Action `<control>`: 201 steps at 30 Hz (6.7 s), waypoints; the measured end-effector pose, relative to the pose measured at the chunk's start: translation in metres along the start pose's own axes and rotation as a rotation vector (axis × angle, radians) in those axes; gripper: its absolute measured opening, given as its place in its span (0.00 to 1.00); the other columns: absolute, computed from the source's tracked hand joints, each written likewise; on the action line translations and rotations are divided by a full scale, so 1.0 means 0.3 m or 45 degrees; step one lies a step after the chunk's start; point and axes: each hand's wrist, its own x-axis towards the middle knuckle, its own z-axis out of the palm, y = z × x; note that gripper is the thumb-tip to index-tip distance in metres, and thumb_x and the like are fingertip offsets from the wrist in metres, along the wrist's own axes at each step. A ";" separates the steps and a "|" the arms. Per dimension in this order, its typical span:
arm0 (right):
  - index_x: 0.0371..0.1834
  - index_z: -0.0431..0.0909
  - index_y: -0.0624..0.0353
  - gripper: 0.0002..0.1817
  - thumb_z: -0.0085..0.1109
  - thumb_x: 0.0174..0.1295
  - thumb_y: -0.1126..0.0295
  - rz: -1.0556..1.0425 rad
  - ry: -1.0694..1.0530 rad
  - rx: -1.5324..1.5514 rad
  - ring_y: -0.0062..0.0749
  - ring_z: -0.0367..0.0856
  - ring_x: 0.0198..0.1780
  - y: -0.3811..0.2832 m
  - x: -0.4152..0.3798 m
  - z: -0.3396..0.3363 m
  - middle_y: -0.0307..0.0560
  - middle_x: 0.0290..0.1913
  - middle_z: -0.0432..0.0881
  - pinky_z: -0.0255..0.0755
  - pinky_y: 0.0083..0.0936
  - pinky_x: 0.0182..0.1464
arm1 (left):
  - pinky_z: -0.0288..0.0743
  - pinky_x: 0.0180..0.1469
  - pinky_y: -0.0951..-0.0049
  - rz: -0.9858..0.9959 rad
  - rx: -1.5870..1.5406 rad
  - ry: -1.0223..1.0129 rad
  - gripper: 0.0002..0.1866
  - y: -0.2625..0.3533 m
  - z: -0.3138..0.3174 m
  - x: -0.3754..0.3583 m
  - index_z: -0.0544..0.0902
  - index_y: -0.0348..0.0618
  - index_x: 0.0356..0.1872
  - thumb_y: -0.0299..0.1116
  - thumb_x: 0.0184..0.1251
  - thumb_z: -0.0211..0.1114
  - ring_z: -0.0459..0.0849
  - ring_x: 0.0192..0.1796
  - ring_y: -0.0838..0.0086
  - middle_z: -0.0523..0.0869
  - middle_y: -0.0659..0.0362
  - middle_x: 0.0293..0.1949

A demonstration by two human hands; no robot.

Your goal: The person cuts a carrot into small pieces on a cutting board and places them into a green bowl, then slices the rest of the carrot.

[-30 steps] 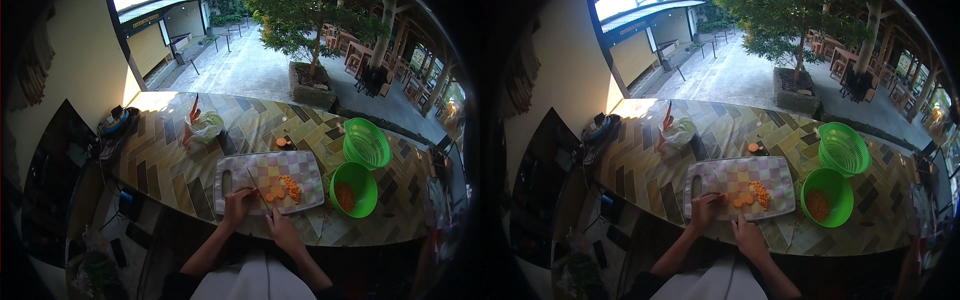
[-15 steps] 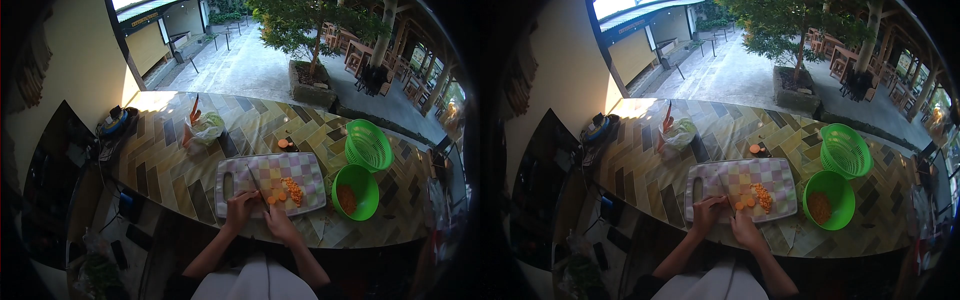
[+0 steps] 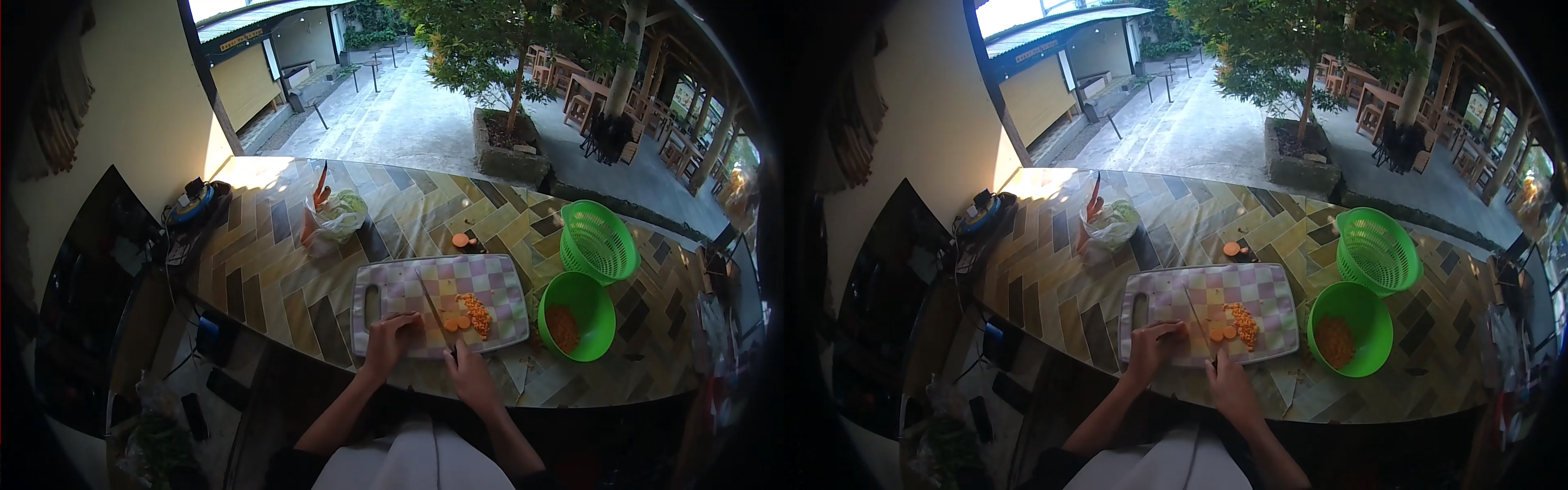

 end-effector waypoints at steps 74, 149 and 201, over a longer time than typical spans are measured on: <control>0.44 0.69 0.70 0.16 0.49 0.74 0.63 0.072 -0.238 -0.037 0.72 0.79 0.45 -0.021 0.119 0.093 0.75 0.37 0.81 0.70 0.56 0.47 | 0.83 0.48 0.69 -0.118 -0.053 0.103 0.11 -0.014 0.013 -0.018 0.88 0.34 0.44 0.20 0.59 0.68 0.91 0.45 0.60 0.90 0.48 0.43; 0.52 0.71 0.66 0.16 0.49 0.76 0.62 -0.019 -0.012 0.130 0.65 0.82 0.40 0.064 -0.085 -0.026 0.66 0.35 0.82 0.72 0.49 0.41 | 0.83 0.48 0.69 -0.013 0.083 0.276 0.11 0.003 0.035 -0.038 0.89 0.36 0.44 0.25 0.60 0.72 0.91 0.43 0.61 0.91 0.49 0.41; 0.46 0.68 0.67 0.15 0.48 0.76 0.62 -0.053 -0.095 0.048 0.68 0.81 0.38 0.002 -0.036 -0.006 0.70 0.30 0.81 0.70 0.56 0.38 | 0.83 0.48 0.69 -0.130 0.030 0.294 0.12 -0.017 0.033 -0.038 0.89 0.36 0.46 0.22 0.62 0.67 0.92 0.45 0.62 0.91 0.48 0.42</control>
